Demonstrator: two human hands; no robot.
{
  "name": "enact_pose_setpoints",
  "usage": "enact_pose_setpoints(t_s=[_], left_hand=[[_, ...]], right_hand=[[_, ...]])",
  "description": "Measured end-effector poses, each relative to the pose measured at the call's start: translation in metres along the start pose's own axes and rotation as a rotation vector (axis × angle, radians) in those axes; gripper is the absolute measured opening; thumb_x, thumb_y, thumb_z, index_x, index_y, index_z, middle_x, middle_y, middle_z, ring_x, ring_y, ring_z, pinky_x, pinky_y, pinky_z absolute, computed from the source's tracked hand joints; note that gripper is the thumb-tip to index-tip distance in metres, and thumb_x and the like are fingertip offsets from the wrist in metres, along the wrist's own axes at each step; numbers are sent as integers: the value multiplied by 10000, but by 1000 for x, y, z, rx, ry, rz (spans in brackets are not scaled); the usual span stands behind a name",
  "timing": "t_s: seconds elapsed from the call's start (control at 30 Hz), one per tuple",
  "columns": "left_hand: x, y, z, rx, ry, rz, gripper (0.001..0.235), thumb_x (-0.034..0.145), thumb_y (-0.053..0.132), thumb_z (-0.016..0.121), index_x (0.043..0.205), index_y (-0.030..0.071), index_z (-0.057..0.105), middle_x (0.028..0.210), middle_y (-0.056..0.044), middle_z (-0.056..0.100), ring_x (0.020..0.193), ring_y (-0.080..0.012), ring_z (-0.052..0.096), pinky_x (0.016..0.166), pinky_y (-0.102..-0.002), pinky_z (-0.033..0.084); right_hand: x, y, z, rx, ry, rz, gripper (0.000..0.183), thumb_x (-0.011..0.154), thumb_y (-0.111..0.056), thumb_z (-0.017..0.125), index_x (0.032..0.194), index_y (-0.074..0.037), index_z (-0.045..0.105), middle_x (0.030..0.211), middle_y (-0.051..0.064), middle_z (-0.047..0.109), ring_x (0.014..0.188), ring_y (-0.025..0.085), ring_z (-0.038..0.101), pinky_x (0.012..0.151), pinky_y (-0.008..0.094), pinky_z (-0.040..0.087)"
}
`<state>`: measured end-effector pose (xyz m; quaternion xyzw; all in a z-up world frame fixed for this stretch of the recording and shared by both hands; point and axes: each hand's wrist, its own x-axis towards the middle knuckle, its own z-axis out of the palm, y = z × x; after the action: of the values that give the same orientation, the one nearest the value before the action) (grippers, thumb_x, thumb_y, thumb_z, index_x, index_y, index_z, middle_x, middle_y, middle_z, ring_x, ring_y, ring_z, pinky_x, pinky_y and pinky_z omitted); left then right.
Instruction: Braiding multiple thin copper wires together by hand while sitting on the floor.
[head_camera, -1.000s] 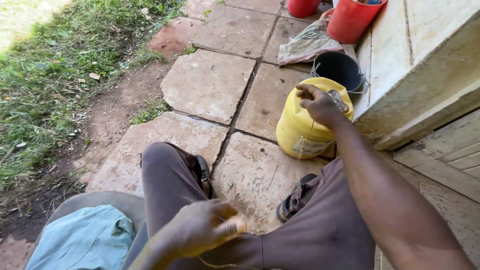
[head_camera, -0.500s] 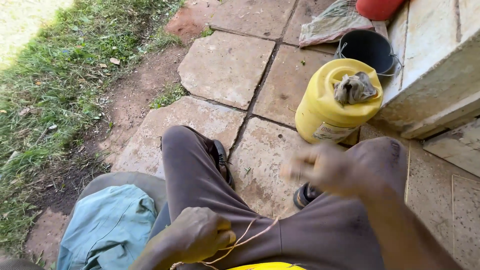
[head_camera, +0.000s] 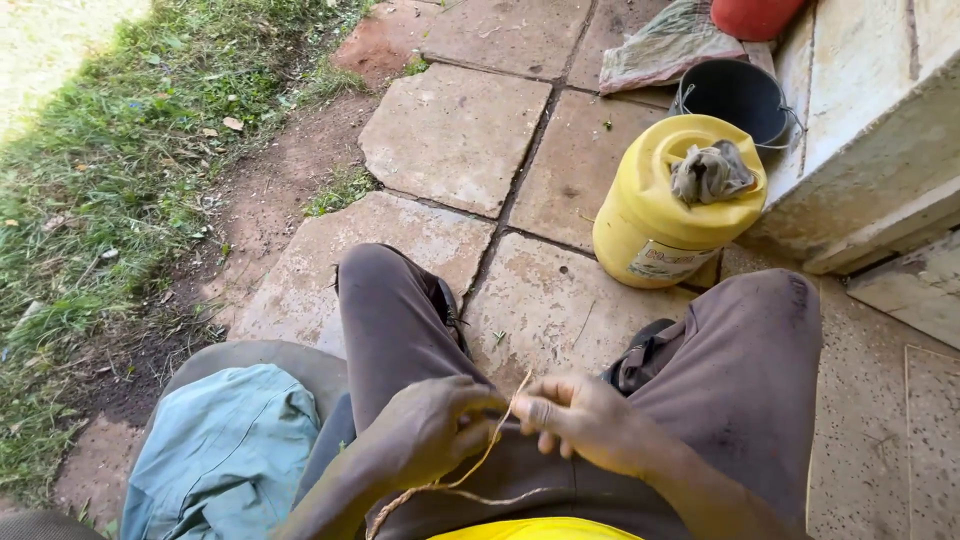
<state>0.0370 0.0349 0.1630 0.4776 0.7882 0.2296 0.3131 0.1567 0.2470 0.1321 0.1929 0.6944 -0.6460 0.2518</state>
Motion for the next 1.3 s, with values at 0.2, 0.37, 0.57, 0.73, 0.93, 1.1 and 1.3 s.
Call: enact_pose_setpoints(t_s=[0.2, 0.37, 0.57, 0.73, 0.93, 1.1, 1.3], left_hand=[[42, 13, 0, -84, 241, -83, 140, 963, 215, 623, 945, 91, 684, 723, -132, 754, 577, -321, 689, 591, -482, 536], [73, 4, -8, -394, 598, -269, 311, 982, 294, 545, 1196, 259, 768, 1152, -153, 797, 1155, -411, 728, 998, -559, 568], [100, -51, -10, -1556, 1024, -152, 97, 915, 80, 494, 976, 150, 520, 579, -58, 470, 402, -250, 549, 354, -303, 389], [101, -92, -25, -1412, 957, -71, 174, 975, 84, 505, 1129, 163, 523, 821, -117, 730, 654, -225, 727, 459, -262, 515], [96, -89, 4, -1249, 522, -166, 438, 1051, 211, 571, 1439, 12, 534, 1014, -228, 797, 788, -259, 797, 554, -335, 638], [70, -57, 13, -1273, 242, -363, 549, 1074, 249, 595, 1527, -33, 467, 825, -312, 777, 600, -345, 784, 339, -396, 598], [24, -16, -18, -904, 43, -577, 212, 1055, 203, 694, 961, 23, 756, 751, -72, 716, 481, -110, 535, 407, -232, 351]], right_hand=[[33, -18, -14, 233, 196, -124, 199, 940, -59, 749, 1050, 106, 761, 785, 200, 760, 652, 213, 675, 572, 289, 531], [47, -31, -21, 629, 405, -452, 100, 895, -68, 547, 986, -44, 582, 773, 141, 643, 678, 292, 721, 619, 384, 592], [82, 2, -52, 876, 386, -602, 213, 927, -74, 524, 1139, -94, 517, 592, 89, 497, 502, 328, 676, 696, 485, 640], [116, 47, -69, 814, 464, -473, 140, 1053, -193, 542, 1122, -72, 559, 618, 156, 587, 500, 336, 691, 601, 477, 640], [132, 48, -80, 713, 415, -384, 146, 1095, -218, 581, 1162, -88, 582, 757, 206, 743, 569, 317, 759, 526, 424, 644], [122, 40, -88, 715, 403, -396, 176, 1108, -236, 588, 1215, -100, 618, 753, 201, 738, 561, 312, 753, 521, 416, 645], [85, 4, -82, 750, 335, -475, 221, 1119, -190, 553, 1200, 9, 603, 766, 175, 705, 626, 253, 673, 556, 326, 533]])
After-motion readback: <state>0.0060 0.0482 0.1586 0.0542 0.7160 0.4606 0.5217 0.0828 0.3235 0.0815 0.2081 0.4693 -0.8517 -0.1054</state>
